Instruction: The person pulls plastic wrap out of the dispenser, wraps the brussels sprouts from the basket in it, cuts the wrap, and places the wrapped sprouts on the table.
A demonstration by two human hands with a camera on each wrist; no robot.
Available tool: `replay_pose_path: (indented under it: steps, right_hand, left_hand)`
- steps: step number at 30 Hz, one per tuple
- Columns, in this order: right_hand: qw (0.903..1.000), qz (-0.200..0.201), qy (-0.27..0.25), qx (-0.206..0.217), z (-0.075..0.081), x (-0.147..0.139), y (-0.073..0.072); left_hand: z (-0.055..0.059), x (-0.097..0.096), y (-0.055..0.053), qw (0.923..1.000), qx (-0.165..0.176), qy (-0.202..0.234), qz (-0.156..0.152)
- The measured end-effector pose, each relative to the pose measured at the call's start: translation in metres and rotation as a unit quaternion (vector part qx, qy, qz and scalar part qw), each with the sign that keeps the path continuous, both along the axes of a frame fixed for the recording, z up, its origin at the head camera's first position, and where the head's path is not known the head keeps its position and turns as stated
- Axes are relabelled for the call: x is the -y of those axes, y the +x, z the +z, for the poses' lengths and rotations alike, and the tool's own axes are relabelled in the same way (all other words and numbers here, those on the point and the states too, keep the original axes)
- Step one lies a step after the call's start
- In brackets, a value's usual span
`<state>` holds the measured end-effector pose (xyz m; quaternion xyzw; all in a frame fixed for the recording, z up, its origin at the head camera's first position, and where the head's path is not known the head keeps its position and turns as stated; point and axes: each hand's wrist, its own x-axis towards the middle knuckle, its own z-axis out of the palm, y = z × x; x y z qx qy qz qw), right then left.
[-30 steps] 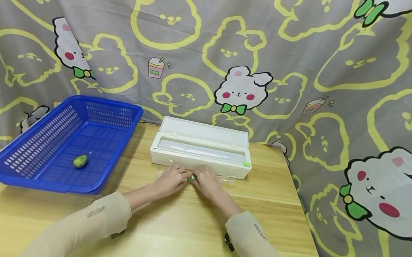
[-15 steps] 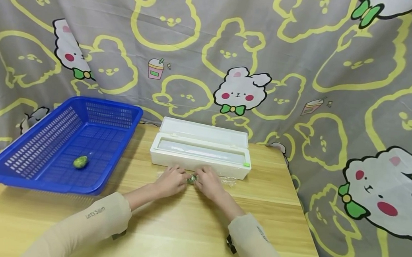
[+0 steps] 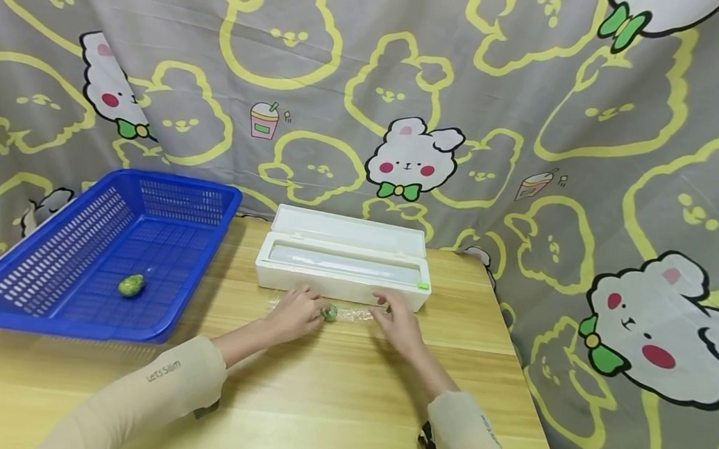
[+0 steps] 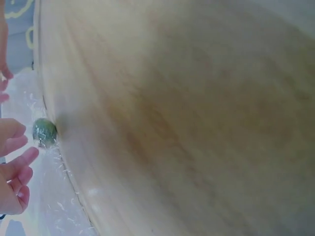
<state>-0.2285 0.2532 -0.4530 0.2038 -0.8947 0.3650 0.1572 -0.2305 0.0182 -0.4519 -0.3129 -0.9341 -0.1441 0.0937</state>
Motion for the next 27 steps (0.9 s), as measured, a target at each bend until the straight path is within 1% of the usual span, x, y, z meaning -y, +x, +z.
replay_pose_path:
  steps: [2,4,6,9,13,15,19,25,27]
  right_hand:
    - [0.999,-0.031,-0.02,-0.025,0.002,-0.005,-0.001]
    - [0.9957,-0.073,-0.035,-0.044,0.004,-0.011,-0.004]
    - [0.9913,-0.112,-0.051,-0.047,0.006,-0.017,-0.008]
    - [0.9834,-0.167,-0.069,-0.021,0.007,-0.027,-0.014]
    - [0.9733,-0.216,-0.068,0.037,0.006,-0.039,-0.022]
    - [0.9703,-0.225,-0.061,0.066,0.005,-0.044,-0.026]
    - [0.9675,-0.217,-0.054,0.118,0.002,-0.051,-0.031]
    - [0.9654,-0.203,-0.034,0.16,-0.001,-0.055,-0.038]
    - [0.9646,-0.2,-0.036,0.169,-0.002,-0.055,-0.038]
  left_hand:
    - [0.001,0.0,0.0,1.0,0.0,0.002,0.002]
    - [0.002,0.0,0.001,1.0,-0.003,0.002,0.002]
    - [0.003,-0.001,0.001,1.0,-0.006,0.003,0.001]
    - [0.003,-0.001,0.001,0.9998,-0.017,0.007,-0.006]
    - [0.005,-0.003,0.0,0.999,-0.034,0.024,-0.019]
    - [0.007,-0.005,-0.001,0.9988,-0.033,0.031,-0.022]
    - [0.01,-0.01,-0.002,0.9988,-0.021,0.035,-0.027]
    - [0.017,-0.022,-0.003,0.9974,-0.003,0.058,-0.043]
    - [0.018,-0.026,-0.004,0.9974,-0.005,0.054,-0.047]
